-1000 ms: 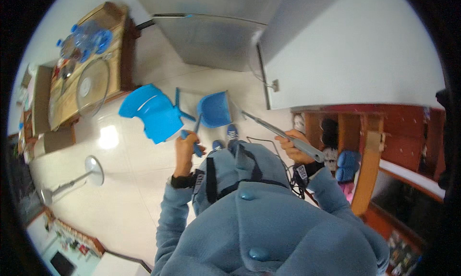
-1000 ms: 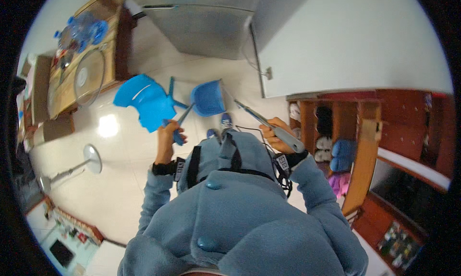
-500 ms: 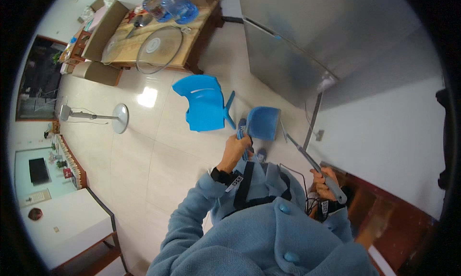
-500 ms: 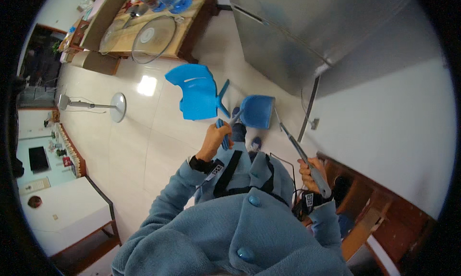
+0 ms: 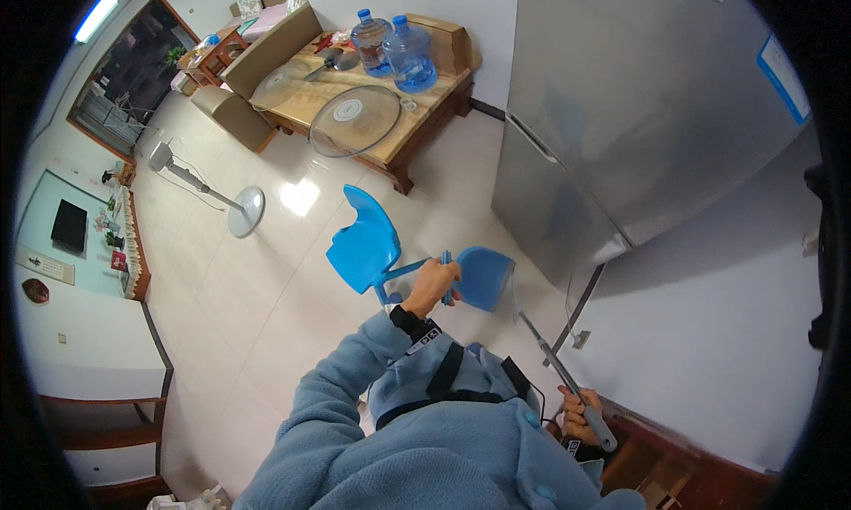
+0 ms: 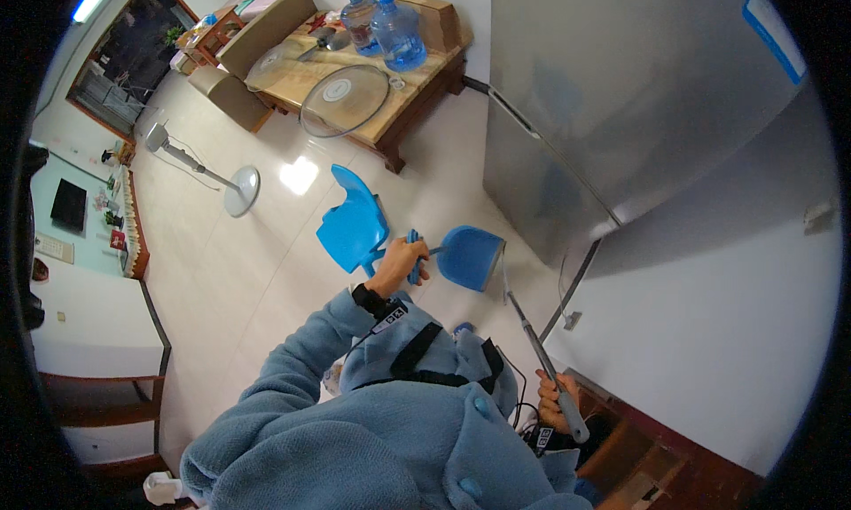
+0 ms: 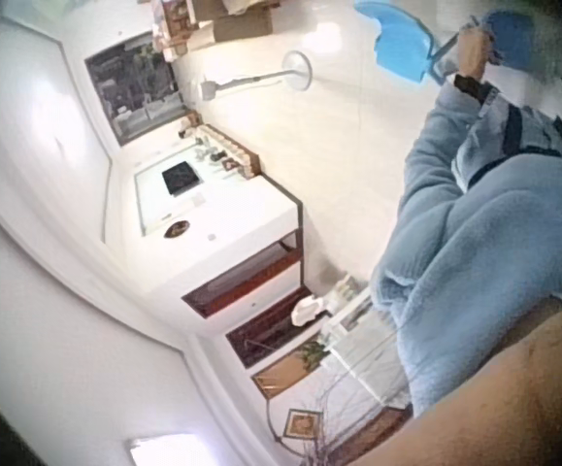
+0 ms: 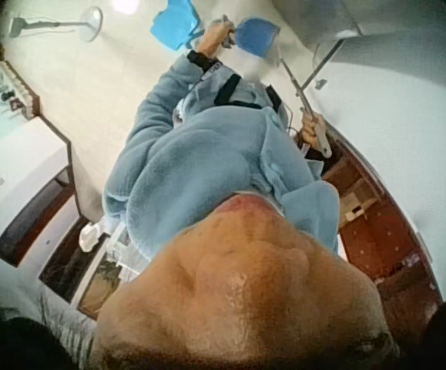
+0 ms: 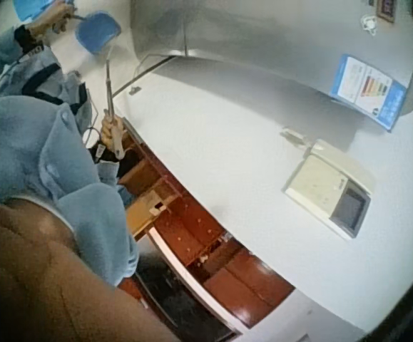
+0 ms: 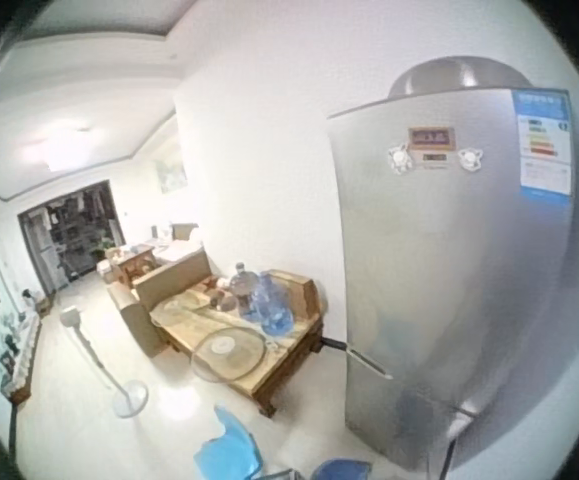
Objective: The person sweeps the tiled floor with a rake-like broom and a blue dustpan, gathering debris into a small white bucket. They then pick up a small white object from a glass table and place it into the bucket before continuing to sweep and depositing more debris.
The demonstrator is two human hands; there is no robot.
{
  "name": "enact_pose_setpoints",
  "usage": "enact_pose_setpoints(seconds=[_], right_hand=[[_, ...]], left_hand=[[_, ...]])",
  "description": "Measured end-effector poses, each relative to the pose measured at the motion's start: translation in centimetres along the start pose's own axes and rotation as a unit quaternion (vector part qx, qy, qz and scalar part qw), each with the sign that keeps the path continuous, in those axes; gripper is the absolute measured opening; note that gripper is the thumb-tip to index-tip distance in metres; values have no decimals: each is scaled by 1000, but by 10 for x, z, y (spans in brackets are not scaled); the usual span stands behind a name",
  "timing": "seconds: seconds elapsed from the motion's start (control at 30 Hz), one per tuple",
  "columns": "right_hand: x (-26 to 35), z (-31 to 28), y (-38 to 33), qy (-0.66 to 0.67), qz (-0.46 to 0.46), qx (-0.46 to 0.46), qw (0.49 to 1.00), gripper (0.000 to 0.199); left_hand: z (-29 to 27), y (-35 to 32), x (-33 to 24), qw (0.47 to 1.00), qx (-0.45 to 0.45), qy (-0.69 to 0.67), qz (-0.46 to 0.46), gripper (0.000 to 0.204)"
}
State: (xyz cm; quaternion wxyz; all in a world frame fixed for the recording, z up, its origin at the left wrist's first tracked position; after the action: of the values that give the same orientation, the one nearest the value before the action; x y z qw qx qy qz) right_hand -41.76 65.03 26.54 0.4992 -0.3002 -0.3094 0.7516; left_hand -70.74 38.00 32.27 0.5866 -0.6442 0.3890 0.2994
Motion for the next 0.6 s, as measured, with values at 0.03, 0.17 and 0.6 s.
enact_pose_setpoints(seconds=[0.03,0.17,0.6], right_hand=[[-2,2,1,-20,16,-9,1000,37],[-3,20,9,-181,26,-64,981,32],[7,202,88,-564,-118,-161,801,24]], left_hand=[[-5,-2,-9,1000,-8,11,10,19],[-41,-19,-41,997,-33,43,55,19],[-118,114,-82,990,-90,92,64,26]])
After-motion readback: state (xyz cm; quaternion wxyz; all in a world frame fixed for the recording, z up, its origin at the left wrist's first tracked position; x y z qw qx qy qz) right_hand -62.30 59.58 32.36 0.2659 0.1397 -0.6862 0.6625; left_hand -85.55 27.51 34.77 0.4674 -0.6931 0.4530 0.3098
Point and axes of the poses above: each hand's wrist, its own y-axis towards the middle knuckle, its own z-axis out of the palm, x = y × z, the point moved 9 cm from there along y, towards the middle knuckle, and after that the axes turned 10 degrees about -x, right-handed, at the moved point
